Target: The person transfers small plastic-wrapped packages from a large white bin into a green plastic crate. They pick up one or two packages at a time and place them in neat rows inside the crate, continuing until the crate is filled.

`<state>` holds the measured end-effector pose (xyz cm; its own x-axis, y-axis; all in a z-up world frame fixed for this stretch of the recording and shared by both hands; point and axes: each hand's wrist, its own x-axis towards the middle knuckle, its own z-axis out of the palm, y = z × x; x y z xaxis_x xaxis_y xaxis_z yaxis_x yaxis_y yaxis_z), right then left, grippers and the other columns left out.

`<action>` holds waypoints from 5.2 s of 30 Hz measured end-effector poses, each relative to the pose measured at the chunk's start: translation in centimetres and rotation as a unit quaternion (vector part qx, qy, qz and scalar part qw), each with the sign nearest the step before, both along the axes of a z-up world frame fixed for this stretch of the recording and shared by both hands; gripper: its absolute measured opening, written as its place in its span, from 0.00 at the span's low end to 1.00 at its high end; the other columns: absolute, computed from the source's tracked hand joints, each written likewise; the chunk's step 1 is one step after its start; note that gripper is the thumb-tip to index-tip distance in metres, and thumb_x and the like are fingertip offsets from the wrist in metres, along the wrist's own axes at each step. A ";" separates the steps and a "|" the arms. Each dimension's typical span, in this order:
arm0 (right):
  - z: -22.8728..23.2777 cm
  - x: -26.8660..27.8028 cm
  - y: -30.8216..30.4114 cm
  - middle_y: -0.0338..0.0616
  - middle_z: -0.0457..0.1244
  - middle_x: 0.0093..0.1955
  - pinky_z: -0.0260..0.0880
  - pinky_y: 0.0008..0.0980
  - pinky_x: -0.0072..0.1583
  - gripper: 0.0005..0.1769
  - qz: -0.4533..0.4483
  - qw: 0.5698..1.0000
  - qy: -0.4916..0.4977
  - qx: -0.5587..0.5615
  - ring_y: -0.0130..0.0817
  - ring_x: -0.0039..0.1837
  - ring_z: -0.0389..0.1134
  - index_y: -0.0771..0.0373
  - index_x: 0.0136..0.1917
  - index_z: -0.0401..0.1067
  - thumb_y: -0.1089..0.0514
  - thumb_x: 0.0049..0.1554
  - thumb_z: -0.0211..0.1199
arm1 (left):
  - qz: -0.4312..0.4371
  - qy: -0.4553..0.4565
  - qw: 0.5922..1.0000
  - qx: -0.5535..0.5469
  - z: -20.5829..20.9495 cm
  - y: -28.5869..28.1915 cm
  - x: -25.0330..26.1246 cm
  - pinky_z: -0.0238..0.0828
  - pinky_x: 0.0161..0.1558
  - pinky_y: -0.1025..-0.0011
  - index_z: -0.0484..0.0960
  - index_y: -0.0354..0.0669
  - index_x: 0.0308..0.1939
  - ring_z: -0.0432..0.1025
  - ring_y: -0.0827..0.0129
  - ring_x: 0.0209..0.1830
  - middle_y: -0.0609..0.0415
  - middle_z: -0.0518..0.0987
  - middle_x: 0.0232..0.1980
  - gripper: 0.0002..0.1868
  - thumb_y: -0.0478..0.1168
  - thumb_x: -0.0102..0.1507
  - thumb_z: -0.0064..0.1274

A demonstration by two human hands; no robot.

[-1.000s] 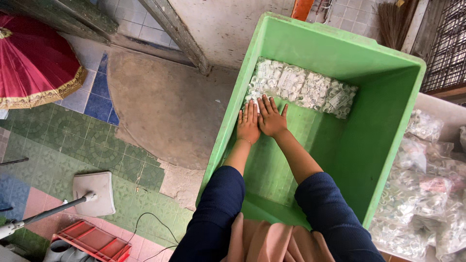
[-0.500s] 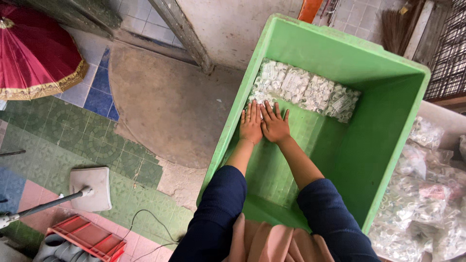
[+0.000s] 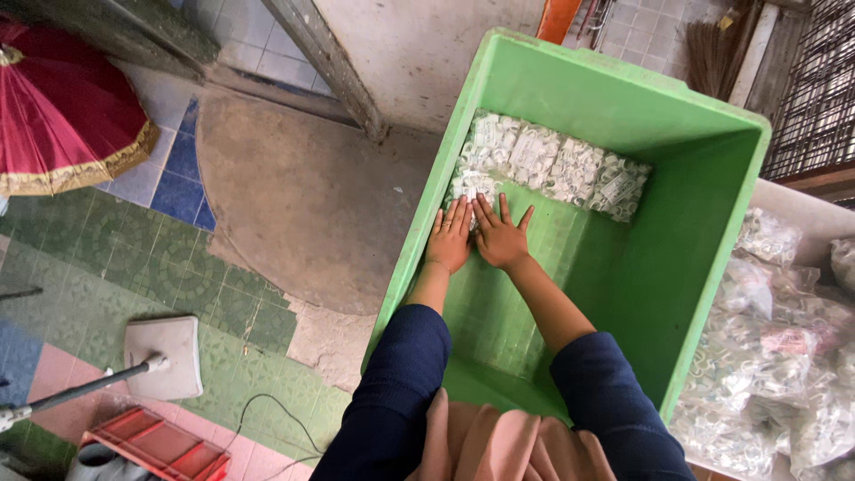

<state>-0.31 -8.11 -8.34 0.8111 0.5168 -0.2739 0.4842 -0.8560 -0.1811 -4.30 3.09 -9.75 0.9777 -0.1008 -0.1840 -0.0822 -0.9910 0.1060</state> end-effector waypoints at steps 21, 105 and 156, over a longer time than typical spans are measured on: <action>4.8 -0.9 0.9 0.24 0.30 0.82 0.18 0.83 0.67 0.40 -0.021 0.991 0.043 -0.122 0.44 0.82 0.23 0.39 0.79 0.34 0.45 0.56 0.42 | 0.040 0.171 0.983 0.048 4.2 -1.3 1.1 0.20 0.74 0.49 0.31 0.44 0.76 0.23 0.55 0.79 0.50 0.25 0.79 0.46 0.41 0.61 0.42; 7.2 -24.1 -59.8 0.47 0.66 0.45 0.71 0.35 0.50 0.19 -0.460 0.450 -0.151 0.750 0.33 0.49 0.69 0.66 0.51 0.74 0.68 0.45 0.72 | -0.125 0.264 0.596 -0.748 9.6 -60.4 -11.4 0.73 0.48 0.72 0.80 0.42 0.47 0.75 0.72 0.48 0.51 0.82 0.45 0.16 0.38 0.57 0.67; 14.2 -22.4 -40.1 0.45 0.66 0.34 0.74 0.35 0.41 0.17 -0.454 0.209 -0.292 0.815 0.37 0.36 0.72 0.64 0.41 0.70 0.67 0.43 0.77 | -0.141 0.283 0.640 -0.700 16.5 -42.1 -11.4 0.78 0.27 0.75 0.81 0.35 0.37 0.76 0.73 0.29 0.51 0.80 0.29 0.18 0.39 0.49 0.72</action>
